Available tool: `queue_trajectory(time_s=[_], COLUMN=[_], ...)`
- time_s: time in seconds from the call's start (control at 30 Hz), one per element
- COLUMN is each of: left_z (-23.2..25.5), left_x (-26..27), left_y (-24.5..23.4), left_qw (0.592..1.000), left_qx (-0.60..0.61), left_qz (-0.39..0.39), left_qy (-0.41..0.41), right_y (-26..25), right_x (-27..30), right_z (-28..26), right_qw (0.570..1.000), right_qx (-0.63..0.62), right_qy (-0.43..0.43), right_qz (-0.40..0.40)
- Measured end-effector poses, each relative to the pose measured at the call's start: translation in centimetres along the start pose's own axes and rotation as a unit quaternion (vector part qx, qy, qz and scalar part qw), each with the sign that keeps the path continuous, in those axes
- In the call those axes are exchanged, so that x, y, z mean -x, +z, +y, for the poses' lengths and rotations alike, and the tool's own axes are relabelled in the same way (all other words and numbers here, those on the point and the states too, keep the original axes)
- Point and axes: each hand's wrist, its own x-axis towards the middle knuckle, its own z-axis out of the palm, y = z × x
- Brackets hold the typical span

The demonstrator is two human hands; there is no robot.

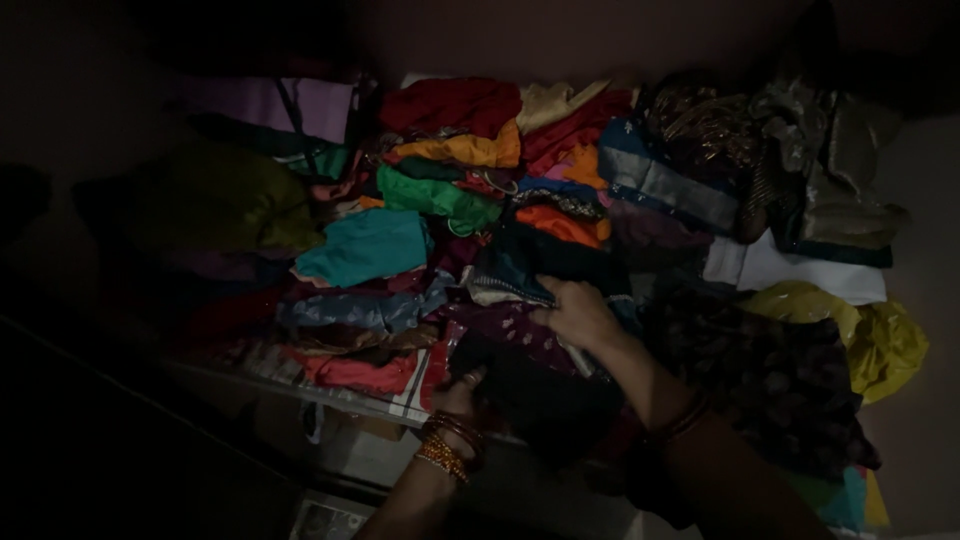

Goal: The person searches through a pile of clothing by hand, moving aside various garments. They pick up and unfold a floral garment, set it back down, and then pick up a black garment and move it away from the pile.

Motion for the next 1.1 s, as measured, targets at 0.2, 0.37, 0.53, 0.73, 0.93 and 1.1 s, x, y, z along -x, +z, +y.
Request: queue_trajectory(time_s=[0.2, 0.37, 0.53, 0.73, 0.93, 1.1], left_z=[0.2, -2.1, -2.5, -1.5, -2.8, -2.3], left_x=[1.5, -1.1, -4.9, 2.4, -1.2, 0.4], left_y=[1.4, 0.4, -0.5, 1.4, 0.7, 1.4], left_qw=[0.946, 0.848, 0.727, 0.656, 0.717, 0.798], left_qx=[-0.248, -0.336, -0.343, -0.477, -0.357, -0.349], left_qz=[0.164, 0.191, 0.122, 0.173, 0.127, 0.130], left_qy=[0.127, 0.363, 0.583, 0.558, 0.585, 0.474], right_y=[0.5, -0.7, 0.6, 0.3, -0.1, 0.0], right_x=[-0.1, 1.4, 0.4, 0.5, 0.9, 0.8], right_z=[0.8, -2.1, 0.7, 0.4, -0.4, -0.6], right_qw=[0.998, 0.998, 1.000, 1.000, 1.000, 0.999], right_qx=[-0.016, 0.013, 0.010, -0.001, 0.009, 0.029], right_qy=[-0.053, 0.053, -0.016, -0.010, 0.020, 0.045], right_qz=[0.015, -0.026, 0.009, 0.006, -0.006, -0.010])
